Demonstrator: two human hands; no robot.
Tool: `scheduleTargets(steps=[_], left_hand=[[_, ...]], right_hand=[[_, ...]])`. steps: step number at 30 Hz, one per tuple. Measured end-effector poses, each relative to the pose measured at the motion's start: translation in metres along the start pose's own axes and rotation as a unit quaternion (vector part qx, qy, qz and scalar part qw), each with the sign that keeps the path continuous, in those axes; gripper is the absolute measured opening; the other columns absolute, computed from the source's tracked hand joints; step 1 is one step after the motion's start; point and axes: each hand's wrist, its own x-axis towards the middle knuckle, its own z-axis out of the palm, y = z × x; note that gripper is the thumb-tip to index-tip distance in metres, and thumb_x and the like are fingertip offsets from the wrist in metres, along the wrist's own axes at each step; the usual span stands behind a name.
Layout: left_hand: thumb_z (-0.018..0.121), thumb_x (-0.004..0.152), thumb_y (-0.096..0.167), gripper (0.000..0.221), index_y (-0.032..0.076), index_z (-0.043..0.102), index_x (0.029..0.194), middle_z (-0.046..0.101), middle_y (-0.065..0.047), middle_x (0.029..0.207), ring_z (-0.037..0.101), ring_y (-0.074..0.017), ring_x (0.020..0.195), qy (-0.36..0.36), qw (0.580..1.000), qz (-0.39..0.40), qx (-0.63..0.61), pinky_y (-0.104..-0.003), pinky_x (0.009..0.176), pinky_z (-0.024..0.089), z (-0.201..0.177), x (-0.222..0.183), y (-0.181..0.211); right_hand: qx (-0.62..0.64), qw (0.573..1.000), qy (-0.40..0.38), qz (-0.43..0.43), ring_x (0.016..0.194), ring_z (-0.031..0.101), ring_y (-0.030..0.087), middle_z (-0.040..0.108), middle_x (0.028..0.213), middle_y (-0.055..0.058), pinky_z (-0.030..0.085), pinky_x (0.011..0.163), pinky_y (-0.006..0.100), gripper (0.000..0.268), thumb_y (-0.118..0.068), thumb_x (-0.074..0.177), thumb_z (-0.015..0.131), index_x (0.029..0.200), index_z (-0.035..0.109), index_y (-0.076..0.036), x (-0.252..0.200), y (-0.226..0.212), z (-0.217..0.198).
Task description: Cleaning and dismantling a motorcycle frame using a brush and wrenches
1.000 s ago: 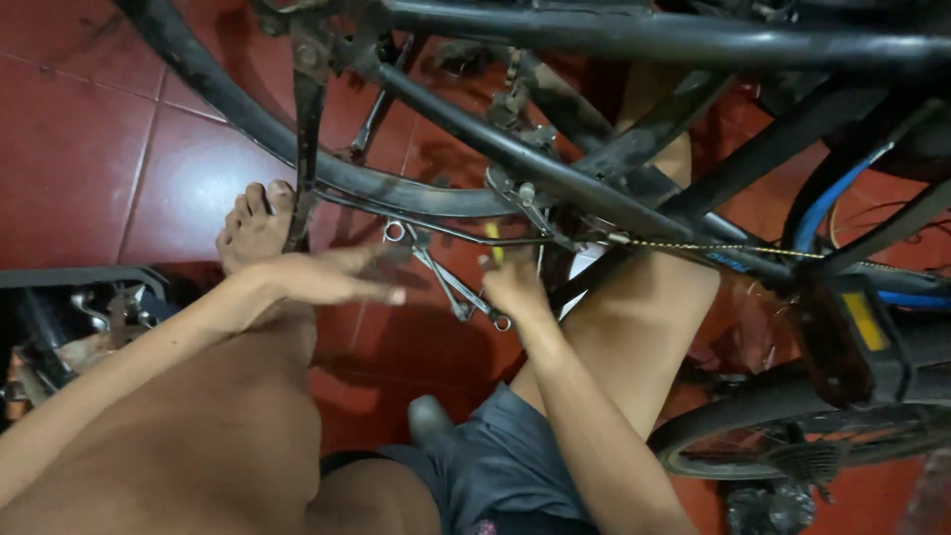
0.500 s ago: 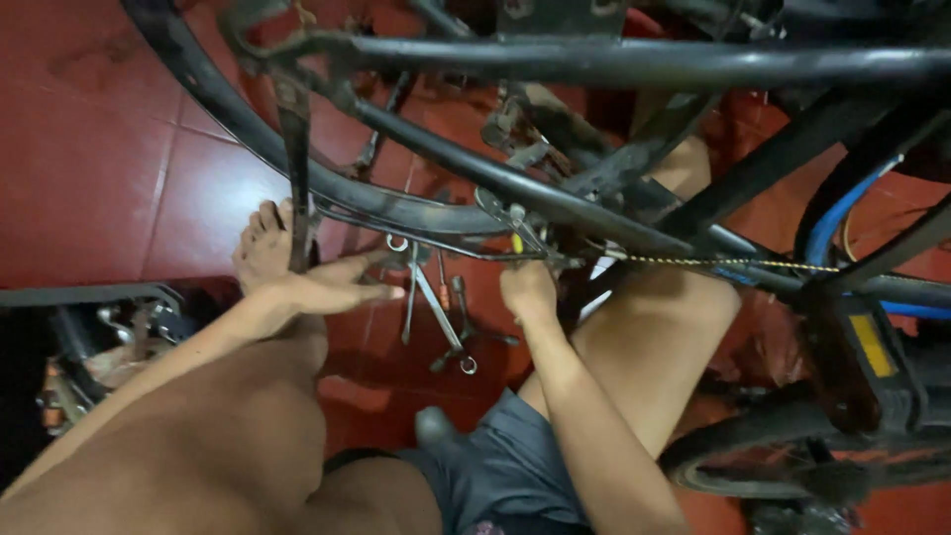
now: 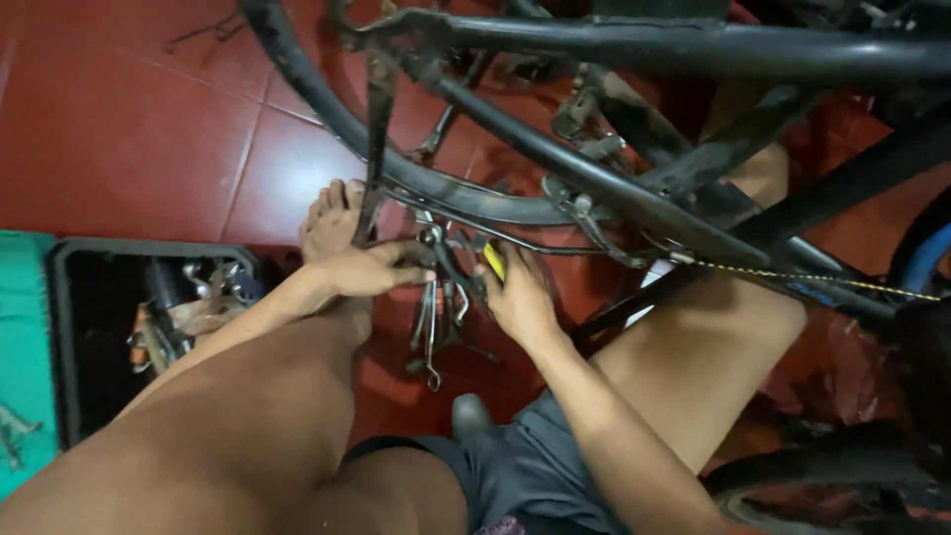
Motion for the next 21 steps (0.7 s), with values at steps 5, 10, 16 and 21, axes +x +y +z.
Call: scheduleTargets(steps=[5, 10, 16, 21], left_hand=[[0.056, 0.083, 0.075, 0.064, 0.042, 0.060, 0.137, 0.044, -0.019, 0.155, 0.036, -0.0367, 0.148, 0.093, 0.985, 0.010, 0.146, -0.047, 0.123, 0.029, -0.008, -0.027, -0.001], [0.061, 0.095, 0.047, 0.056, 0.014, 0.067, 0.139, 0.064, -0.023, 0.140, 0.056, -0.0375, 0.136, 0.011, 0.996, 0.090, 0.001, -0.051, 0.116, 0.040, -0.020, -0.088, -0.015], [0.058, 0.096, 0.037, 0.051, 0.006, 0.068, 0.135, 0.071, -0.026, 0.131, 0.062, -0.0393, 0.131, 0.126, 0.991, 0.045, 0.017, -0.055, 0.110, 0.046, -0.060, -0.209, 0.047], [0.061, 0.090, 0.025, 0.048, 0.028, 0.069, 0.138, 0.082, 0.012, 0.137, 0.074, -0.0036, 0.127, 0.202, 0.978, -0.038, -0.041, -0.027, 0.109, 0.057, -0.071, -0.274, 0.126]], right_hand=[[-0.025, 0.997, -0.074, 0.016, 0.126, 0.059, 0.048, 0.060, 0.134, 0.028, 0.049, 0.105, 0.058, 0.072, -0.043, 0.085, 0.079, 0.139, 0.056, -0.001, 0.004, -0.017, 0.007], [0.003, 0.996, -0.083, 0.038, 0.131, 0.057, 0.046, 0.059, 0.138, 0.030, 0.047, 0.110, 0.057, 0.099, -0.048, 0.074, 0.086, 0.147, 0.045, 0.005, -0.004, 0.004, 0.003], [0.117, 0.979, -0.026, -0.167, 0.117, 0.058, 0.055, 0.059, 0.120, 0.031, 0.049, 0.100, 0.060, 0.083, -0.019, 0.064, 0.091, 0.133, 0.048, 0.000, -0.043, -0.014, -0.040], [0.114, 0.937, 0.011, -0.330, 0.098, 0.071, 0.029, 0.067, 0.120, 0.012, 0.055, 0.087, 0.039, 0.076, -0.023, 0.068, 0.089, 0.131, 0.049, -0.006, -0.085, -0.037, -0.080]])
